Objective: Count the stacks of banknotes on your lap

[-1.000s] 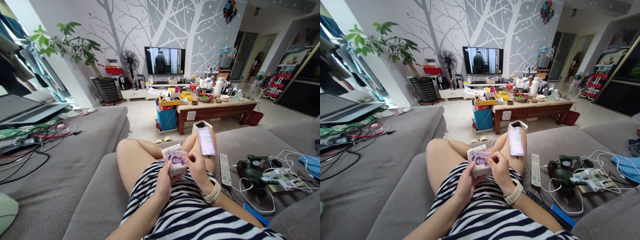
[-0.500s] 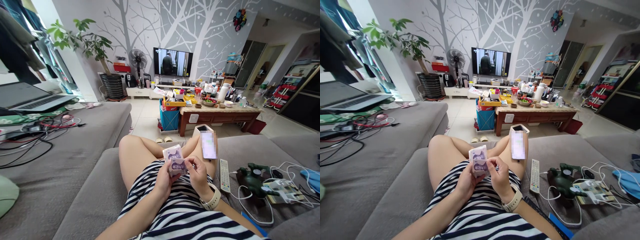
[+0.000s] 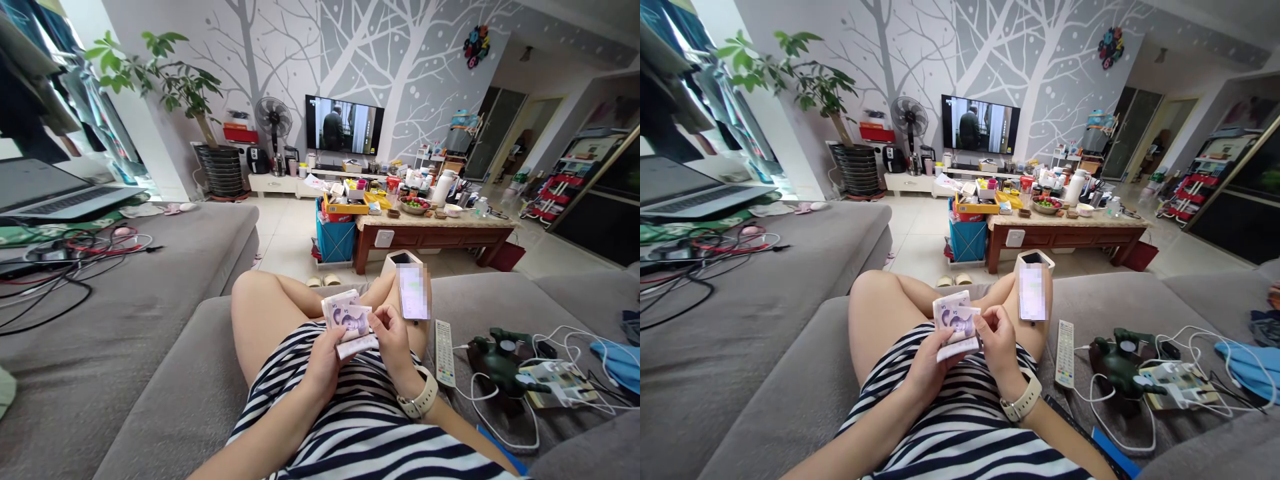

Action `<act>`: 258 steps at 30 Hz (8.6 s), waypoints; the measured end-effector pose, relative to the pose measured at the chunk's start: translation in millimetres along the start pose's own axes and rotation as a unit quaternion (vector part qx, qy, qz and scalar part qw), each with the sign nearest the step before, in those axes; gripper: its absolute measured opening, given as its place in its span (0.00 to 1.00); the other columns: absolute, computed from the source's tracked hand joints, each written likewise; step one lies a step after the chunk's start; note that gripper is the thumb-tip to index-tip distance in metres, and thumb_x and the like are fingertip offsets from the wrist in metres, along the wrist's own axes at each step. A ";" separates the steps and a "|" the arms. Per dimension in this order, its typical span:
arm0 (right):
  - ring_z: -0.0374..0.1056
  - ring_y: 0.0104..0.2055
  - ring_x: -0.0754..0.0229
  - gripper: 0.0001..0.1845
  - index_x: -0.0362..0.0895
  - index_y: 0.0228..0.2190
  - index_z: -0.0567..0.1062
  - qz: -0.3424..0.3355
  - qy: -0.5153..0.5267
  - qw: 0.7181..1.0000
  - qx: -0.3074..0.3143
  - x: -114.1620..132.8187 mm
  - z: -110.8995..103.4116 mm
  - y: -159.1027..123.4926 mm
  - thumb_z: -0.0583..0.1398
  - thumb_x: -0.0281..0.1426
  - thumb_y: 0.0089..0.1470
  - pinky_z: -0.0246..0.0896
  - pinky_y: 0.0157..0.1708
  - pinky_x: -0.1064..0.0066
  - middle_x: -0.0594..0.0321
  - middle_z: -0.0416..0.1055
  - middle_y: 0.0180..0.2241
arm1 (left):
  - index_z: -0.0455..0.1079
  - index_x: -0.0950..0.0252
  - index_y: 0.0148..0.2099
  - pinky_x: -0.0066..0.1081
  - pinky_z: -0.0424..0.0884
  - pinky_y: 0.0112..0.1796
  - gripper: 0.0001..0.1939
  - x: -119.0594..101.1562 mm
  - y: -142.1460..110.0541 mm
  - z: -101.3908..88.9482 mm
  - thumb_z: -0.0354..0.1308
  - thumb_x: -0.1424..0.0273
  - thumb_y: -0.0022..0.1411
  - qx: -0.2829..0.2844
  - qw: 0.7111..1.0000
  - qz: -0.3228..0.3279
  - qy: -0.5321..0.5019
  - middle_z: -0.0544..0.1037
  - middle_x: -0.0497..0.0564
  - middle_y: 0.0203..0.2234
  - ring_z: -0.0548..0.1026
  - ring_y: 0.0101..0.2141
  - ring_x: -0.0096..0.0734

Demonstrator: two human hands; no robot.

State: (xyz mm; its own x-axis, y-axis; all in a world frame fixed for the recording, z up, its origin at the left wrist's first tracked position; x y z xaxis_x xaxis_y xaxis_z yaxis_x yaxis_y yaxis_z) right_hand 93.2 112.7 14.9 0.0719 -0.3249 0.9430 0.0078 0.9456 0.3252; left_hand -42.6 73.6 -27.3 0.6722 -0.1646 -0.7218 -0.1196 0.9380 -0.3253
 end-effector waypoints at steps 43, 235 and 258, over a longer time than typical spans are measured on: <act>0.58 0.24 0.64 0.20 0.45 0.24 0.67 -0.021 -0.004 1.000 0.010 4.7 1.4 -6.1 0.60 0.46 0.57 0.57 0.26 0.73 0.69 0.62 0.21 | 0.77 0.71 0.38 0.33 0.77 0.33 0.11 0.3 -3.1 1.0 0.62 0.68 0.56 0.011 1.000 -0.009 0.009 0.84 0.60 0.35 0.81 0.33 0.40; 0.59 0.27 0.63 0.18 0.43 0.26 0.70 -0.004 0.007 0.999 0.045 6.2 7.5 -7.0 0.57 0.44 0.59 0.56 0.27 0.73 0.66 0.65 0.24 | 0.75 0.74 0.46 0.42 0.77 0.46 0.15 6.5 4.3 5.0 0.54 0.68 0.65 0.033 0.998 0.001 -0.047 0.84 0.61 0.36 0.82 0.41 0.45; 0.59 0.26 0.63 0.19 0.43 0.26 0.71 -0.006 0.021 0.998 0.054 10.1 8.8 -10.7 0.58 0.45 0.59 0.55 0.27 0.73 0.67 0.65 0.24 | 0.77 0.73 0.43 0.40 0.77 0.42 0.15 3.2 0.7 5.7 0.55 0.66 0.64 0.041 0.998 0.004 -0.040 0.84 0.59 0.35 0.82 0.35 0.43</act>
State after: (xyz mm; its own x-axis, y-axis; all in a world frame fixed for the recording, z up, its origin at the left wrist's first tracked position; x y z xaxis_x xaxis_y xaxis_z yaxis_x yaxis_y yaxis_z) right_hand 85.0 99.2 21.5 0.1146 -0.3335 0.9358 -0.0982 0.9335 0.3447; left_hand -36.4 75.5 -26.3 0.7276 -0.1360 -0.6724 -0.0665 0.9616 -0.2664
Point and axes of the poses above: each hand's wrist, its own y-axis towards the middle knuckle, its own z-axis out of the palm, x = y × z, the point moved 7 cm from there along y, towards the middle knuckle
